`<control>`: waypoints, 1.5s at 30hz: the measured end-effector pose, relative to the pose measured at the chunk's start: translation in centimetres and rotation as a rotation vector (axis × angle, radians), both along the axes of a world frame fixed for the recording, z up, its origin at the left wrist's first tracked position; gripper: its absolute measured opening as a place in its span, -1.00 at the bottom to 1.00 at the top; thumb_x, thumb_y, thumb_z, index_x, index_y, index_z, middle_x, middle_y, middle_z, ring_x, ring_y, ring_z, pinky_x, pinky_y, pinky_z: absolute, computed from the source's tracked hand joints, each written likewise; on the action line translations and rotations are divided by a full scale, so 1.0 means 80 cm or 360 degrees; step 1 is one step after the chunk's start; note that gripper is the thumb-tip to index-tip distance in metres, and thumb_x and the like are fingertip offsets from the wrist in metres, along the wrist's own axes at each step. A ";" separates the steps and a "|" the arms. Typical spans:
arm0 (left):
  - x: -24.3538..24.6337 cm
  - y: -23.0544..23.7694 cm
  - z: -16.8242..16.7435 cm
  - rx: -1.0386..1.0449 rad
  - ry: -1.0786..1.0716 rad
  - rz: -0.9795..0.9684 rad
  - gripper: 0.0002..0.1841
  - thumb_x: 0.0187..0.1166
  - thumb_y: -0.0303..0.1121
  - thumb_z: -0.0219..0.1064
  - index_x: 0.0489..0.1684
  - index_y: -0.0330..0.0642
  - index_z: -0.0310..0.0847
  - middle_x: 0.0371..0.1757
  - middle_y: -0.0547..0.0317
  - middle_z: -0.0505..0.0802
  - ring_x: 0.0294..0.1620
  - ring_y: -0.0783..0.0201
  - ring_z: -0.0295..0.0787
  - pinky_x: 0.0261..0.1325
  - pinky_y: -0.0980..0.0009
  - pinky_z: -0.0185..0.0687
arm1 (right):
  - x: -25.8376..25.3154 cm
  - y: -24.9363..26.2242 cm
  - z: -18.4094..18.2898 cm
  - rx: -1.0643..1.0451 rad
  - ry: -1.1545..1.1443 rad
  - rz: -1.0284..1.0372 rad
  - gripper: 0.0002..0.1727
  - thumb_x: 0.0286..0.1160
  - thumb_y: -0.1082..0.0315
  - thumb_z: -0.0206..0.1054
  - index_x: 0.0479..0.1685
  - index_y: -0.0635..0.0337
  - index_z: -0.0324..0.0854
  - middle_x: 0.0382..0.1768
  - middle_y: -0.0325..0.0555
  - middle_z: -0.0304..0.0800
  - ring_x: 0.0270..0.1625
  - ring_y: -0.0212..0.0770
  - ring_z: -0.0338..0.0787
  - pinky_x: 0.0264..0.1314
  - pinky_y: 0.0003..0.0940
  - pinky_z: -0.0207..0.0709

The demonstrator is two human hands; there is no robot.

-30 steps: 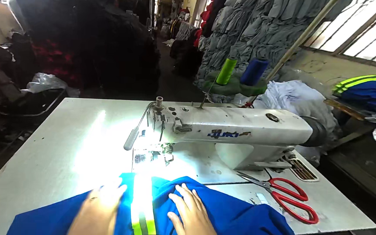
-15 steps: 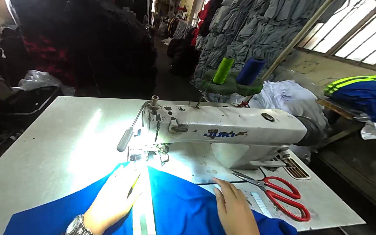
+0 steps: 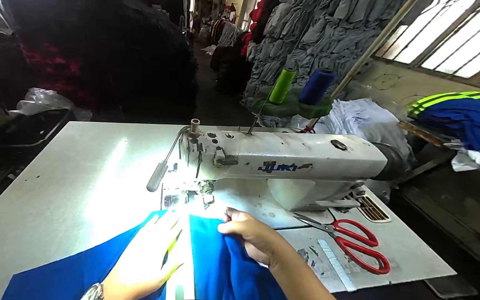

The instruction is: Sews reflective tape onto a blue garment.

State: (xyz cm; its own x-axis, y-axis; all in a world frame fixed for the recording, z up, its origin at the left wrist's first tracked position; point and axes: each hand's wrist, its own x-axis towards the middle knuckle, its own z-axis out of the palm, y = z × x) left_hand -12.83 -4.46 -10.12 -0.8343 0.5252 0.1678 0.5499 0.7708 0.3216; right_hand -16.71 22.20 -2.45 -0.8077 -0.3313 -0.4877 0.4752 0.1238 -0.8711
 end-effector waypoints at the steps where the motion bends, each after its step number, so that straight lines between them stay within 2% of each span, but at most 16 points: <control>1: -0.001 0.000 -0.001 0.0016 0.0000 -0.0004 -0.23 0.69 0.28 -0.11 0.77 -0.01 0.35 0.83 0.23 0.37 0.86 0.20 0.16 0.82 -0.08 0.04 | -0.008 0.000 0.000 -0.0118 -0.0090 -0.0115 -0.78 0.50 0.55 0.32 -0.19 0.05 0.38 -0.32 -0.26 0.66 -0.23 -0.40 0.73 -0.12 -0.44 0.66; 4: -0.004 0.002 -0.002 0.0059 -0.0005 -0.0012 -0.25 0.67 0.26 -0.05 0.77 0.03 0.34 0.83 0.27 0.37 0.86 0.20 0.15 0.80 -0.15 0.04 | -0.027 0.001 -0.007 0.0002 0.0025 -0.0182 -0.83 0.57 0.54 0.34 -0.23 0.12 0.44 -0.30 -0.23 0.69 -0.21 -0.40 0.73 -0.08 -0.47 0.64; 6: -0.008 0.004 0.002 0.0029 -0.0070 -0.0024 -0.29 0.66 0.23 -0.05 0.79 0.15 0.32 0.83 0.29 0.37 0.88 0.09 0.11 0.73 -0.37 -0.02 | -0.033 -0.003 -0.016 0.0157 0.0229 -0.0071 -0.84 0.46 0.56 0.40 -0.24 0.15 0.52 -0.25 -0.23 0.71 -0.18 -0.42 0.71 -0.07 -0.50 0.61; 7: -0.009 0.006 0.004 0.0033 -0.0091 -0.0014 -0.33 0.66 0.18 -0.04 0.76 0.19 0.37 0.80 0.30 0.42 0.87 0.03 0.14 0.68 -0.46 -0.03 | -0.034 -0.007 -0.019 0.0233 0.0319 -0.0034 -0.84 0.40 0.59 0.41 -0.23 0.17 0.55 -0.26 -0.24 0.69 -0.21 -0.43 0.68 -0.10 -0.52 0.58; 9: -0.010 0.013 0.015 0.0057 -0.0216 0.0040 -0.40 0.65 0.05 0.02 0.69 0.20 0.45 0.77 0.32 0.47 0.86 -0.04 0.13 0.67 -0.52 -0.08 | -0.040 -0.012 -0.022 0.0366 0.0416 0.0007 -0.87 0.36 0.61 0.41 -0.20 0.25 0.64 -0.21 -0.21 0.74 -0.16 -0.44 0.70 -0.06 -0.54 0.58; 11: -0.012 0.021 0.021 0.0071 -0.0251 0.0130 -0.45 0.69 -0.05 -0.03 0.65 0.16 0.50 0.74 0.29 0.51 0.86 -0.07 0.15 0.68 -0.50 -0.09 | -0.047 -0.015 -0.024 0.0657 0.0545 0.0101 -0.89 0.44 0.52 0.39 -0.12 0.29 0.74 -0.10 -0.16 0.83 -0.05 -0.45 0.75 0.08 -0.52 0.59; 14: -0.015 0.028 0.010 0.0046 -0.0153 0.0203 -0.45 0.75 -0.01 -0.08 0.68 0.17 0.46 0.74 0.31 0.52 0.85 -0.03 0.17 0.67 -0.55 -0.17 | -0.048 -0.026 -0.024 0.1270 0.0810 0.0300 -0.72 0.60 0.44 0.20 0.08 0.26 0.79 0.11 0.01 0.82 0.25 -0.20 0.74 0.43 -0.27 0.51; 17: -0.023 0.025 0.008 -0.0001 -0.0163 0.0190 -0.44 0.77 0.02 -0.14 0.72 0.21 0.40 0.77 0.37 0.47 0.88 0.04 0.11 0.70 -0.52 -0.22 | -0.044 -0.041 -0.027 0.1477 0.0998 0.0253 -0.67 0.65 0.47 0.09 0.08 0.25 0.80 0.18 0.04 0.81 0.36 -0.12 0.72 0.52 -0.24 0.48; 20: -0.032 0.018 0.013 -0.0034 -0.0191 0.0152 -0.43 0.78 0.02 -0.18 0.74 0.24 0.37 0.79 0.44 0.43 0.89 0.07 0.07 0.71 -0.49 -0.19 | -0.040 -0.048 -0.045 0.1531 0.1228 0.0088 -0.67 0.62 0.49 0.10 -0.04 0.22 0.84 0.06 0.03 0.84 0.28 -0.06 0.77 0.42 -0.19 0.58; 22: -0.039 0.014 0.015 -0.0069 -0.0270 0.0133 -0.43 0.79 0.04 -0.21 0.77 0.27 0.32 0.81 0.47 0.38 0.91 0.10 0.00 0.75 -0.43 -0.24 | -0.038 -0.048 -0.066 0.1524 0.1526 -0.0065 -0.71 0.52 0.52 0.16 -0.16 0.20 0.87 -0.07 -0.02 0.88 0.17 -0.05 0.83 0.29 -0.16 0.67; 24: -0.042 0.010 0.014 -0.0064 -0.0242 0.0110 -0.43 0.79 0.03 -0.19 0.76 0.28 0.33 0.81 0.47 0.39 0.90 0.11 0.02 0.75 -0.43 -0.20 | -0.038 -0.047 -0.085 0.1526 0.1812 -0.0186 -0.73 0.42 0.55 0.22 -0.27 0.16 0.88 -0.17 -0.07 0.89 0.06 -0.05 0.87 0.17 -0.17 0.73; 26: -0.043 0.008 0.014 -0.0081 -0.0239 0.0095 -0.43 0.78 0.03 -0.19 0.77 0.30 0.31 0.82 0.49 0.37 0.90 0.15 0.03 0.75 -0.41 -0.18 | -0.037 -0.047 -0.093 0.1538 0.1946 -0.0232 -0.73 0.36 0.57 0.24 -0.29 0.12 0.88 -0.21 -0.12 0.89 0.00 -0.08 0.87 0.12 -0.20 0.75; 31: -0.043 0.002 0.007 -0.0111 -0.0191 0.0087 -0.42 0.79 0.05 -0.21 0.78 0.30 0.30 0.82 0.47 0.37 0.91 0.14 0.01 0.76 -0.41 -0.20 | -0.036 -0.047 -0.095 0.1547 0.1983 -0.0241 -0.73 0.35 0.54 0.25 -0.28 0.10 0.90 -0.19 -0.14 0.90 -0.01 -0.09 0.87 0.09 -0.22 0.75; 37: -0.045 0.006 0.024 -0.0177 -0.0398 0.0083 -0.42 0.78 -0.02 -0.18 0.83 0.30 0.21 0.87 0.49 0.27 0.94 0.15 -0.15 0.79 -0.41 -0.41 | -0.037 -0.046 -0.095 0.1533 0.1956 -0.0241 -0.73 0.35 0.54 0.24 -0.28 0.10 0.90 -0.19 -0.14 0.90 0.01 -0.09 0.87 0.12 -0.22 0.75; 45: -0.044 0.008 0.021 -0.0135 -0.0376 0.0093 -0.43 0.76 -0.02 -0.15 0.80 0.32 0.25 0.85 0.51 0.29 0.93 0.16 -0.11 0.79 -0.39 -0.38 | -0.035 -0.045 -0.094 0.1536 0.1956 -0.0244 -0.72 0.37 0.52 0.23 -0.28 0.10 0.90 -0.18 -0.16 0.91 0.02 -0.10 0.87 0.13 -0.22 0.74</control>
